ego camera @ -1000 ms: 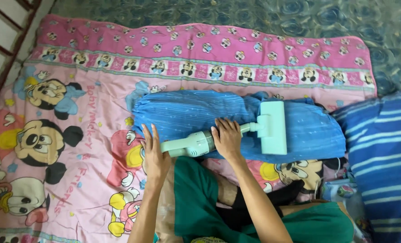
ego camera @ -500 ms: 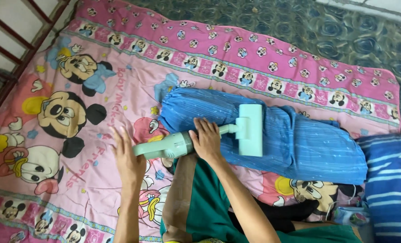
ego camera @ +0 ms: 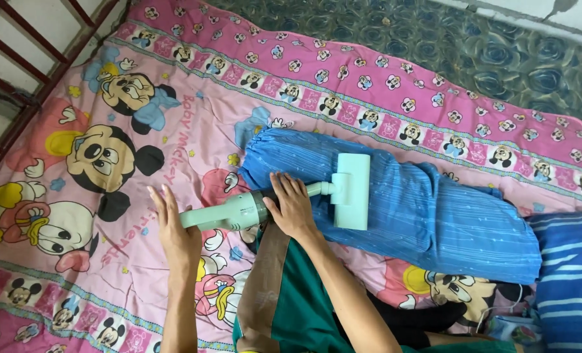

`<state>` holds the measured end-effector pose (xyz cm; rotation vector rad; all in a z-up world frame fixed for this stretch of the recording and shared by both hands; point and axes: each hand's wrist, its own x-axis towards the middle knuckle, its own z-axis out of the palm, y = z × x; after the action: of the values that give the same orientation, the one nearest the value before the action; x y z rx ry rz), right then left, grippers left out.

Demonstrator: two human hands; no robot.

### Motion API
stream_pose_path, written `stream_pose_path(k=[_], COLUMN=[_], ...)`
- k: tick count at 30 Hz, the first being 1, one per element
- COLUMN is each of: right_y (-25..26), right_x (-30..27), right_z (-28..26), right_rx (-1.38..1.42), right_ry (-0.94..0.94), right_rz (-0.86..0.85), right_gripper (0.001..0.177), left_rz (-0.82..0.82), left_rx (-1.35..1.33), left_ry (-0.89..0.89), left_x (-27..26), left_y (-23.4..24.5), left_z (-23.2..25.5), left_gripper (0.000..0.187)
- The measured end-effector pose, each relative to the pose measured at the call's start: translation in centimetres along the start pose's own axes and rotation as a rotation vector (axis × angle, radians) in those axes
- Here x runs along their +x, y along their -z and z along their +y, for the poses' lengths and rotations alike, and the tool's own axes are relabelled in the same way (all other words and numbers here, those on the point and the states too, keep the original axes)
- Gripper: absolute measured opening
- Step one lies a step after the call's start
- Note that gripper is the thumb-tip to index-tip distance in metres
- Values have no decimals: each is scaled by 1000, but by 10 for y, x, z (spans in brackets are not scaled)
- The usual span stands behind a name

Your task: The person uses a handheld vacuum cleaner to clean a blue pillow placed on a bed. They move the vacuum back and forth over the pillow surface, then briefly adjust the pillow and continue vacuuming.

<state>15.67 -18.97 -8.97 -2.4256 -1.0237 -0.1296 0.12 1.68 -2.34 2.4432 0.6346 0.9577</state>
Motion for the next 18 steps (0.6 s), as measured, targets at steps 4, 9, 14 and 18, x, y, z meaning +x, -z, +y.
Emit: stream_pose_path(k=[4, 9, 14, 18], right_y=[4, 17, 39, 56], right_x=[-11, -32, -60, -86], right_z=[22, 58, 97, 124], right_rx=[-17, -97, -115, -118], right_ry=[-14, -31, -77, -152], right_rz=[67, 183, 227, 216], right_gripper=[64, 62, 59, 57], left_rz=[-50, -141, -254, -305], left_rx=[-18, -34, -72, -155], left_ry=[-13, -42, -66, -86], left_x=[6, 6, -9, -26], left_y=[-6, -25, -58, -81], left_z=[31, 65, 86, 112], left_gripper=[74, 98, 102, 91])
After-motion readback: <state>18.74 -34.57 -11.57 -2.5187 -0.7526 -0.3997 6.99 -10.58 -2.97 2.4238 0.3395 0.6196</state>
